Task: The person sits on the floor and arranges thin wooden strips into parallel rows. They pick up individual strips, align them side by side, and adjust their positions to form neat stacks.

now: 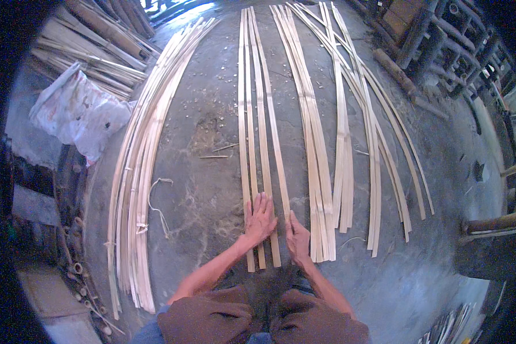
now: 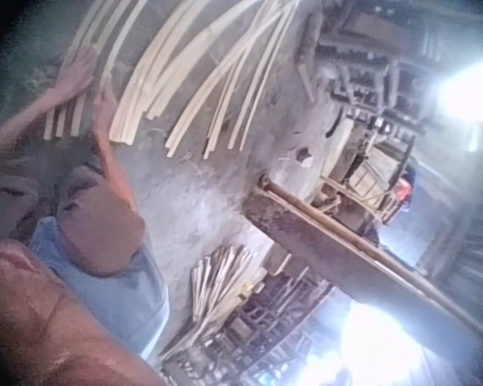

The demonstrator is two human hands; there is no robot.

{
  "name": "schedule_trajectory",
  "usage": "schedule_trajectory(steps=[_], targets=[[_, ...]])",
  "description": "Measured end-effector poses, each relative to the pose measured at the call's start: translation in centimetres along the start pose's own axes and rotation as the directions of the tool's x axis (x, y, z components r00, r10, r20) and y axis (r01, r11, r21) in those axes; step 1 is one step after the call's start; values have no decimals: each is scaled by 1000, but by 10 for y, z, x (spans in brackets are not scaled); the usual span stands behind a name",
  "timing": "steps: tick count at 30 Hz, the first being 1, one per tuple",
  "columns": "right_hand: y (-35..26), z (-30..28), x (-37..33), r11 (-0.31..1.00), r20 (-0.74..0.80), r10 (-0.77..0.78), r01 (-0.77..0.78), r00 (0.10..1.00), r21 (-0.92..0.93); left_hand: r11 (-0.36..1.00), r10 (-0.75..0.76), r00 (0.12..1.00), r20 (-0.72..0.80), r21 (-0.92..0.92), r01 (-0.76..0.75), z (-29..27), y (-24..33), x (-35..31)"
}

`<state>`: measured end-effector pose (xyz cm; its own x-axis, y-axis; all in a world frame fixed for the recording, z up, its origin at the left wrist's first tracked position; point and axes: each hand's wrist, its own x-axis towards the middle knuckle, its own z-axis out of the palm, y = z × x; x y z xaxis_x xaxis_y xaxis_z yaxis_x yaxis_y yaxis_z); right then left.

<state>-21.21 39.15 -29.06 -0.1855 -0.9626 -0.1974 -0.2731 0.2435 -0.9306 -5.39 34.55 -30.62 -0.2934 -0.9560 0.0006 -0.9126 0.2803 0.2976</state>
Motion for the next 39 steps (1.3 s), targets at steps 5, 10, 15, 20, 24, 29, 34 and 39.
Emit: schedule_trajectory(steps=[5,10,15,20,24,29,34,39], targets=[[5,13,-15,992,49,-102,105,994,-69,999,27,1000,11,34,-28,3,2,-11],[13,11,-11,959,140,-155,183,978,-215,999,41,999,34,-11,-41,4,2,-18],[26,9,-4,917,188,-213,263,959,-300,996,76,997,-5,-51,-76,10,-6,-18],[28,4,-5,832,241,-210,303,947,-465,997,24,999,42,-70,-21,6,-2,-16],[21,-1,-5,742,289,-136,291,948,-603,998,58,996,65,0,-58,4,-1,-15],[8,-30,5,696,128,-240,263,962,-668,999,34,997,66,0,-34,0,11,-16],[13,-92,42,558,-143,-337,75,930,-826,991,126,991,48,39,-128,19,5,-13],[41,-109,52,594,-74,-230,80,970,-801,991,115,992,52,62,-118,20,8,-12]])
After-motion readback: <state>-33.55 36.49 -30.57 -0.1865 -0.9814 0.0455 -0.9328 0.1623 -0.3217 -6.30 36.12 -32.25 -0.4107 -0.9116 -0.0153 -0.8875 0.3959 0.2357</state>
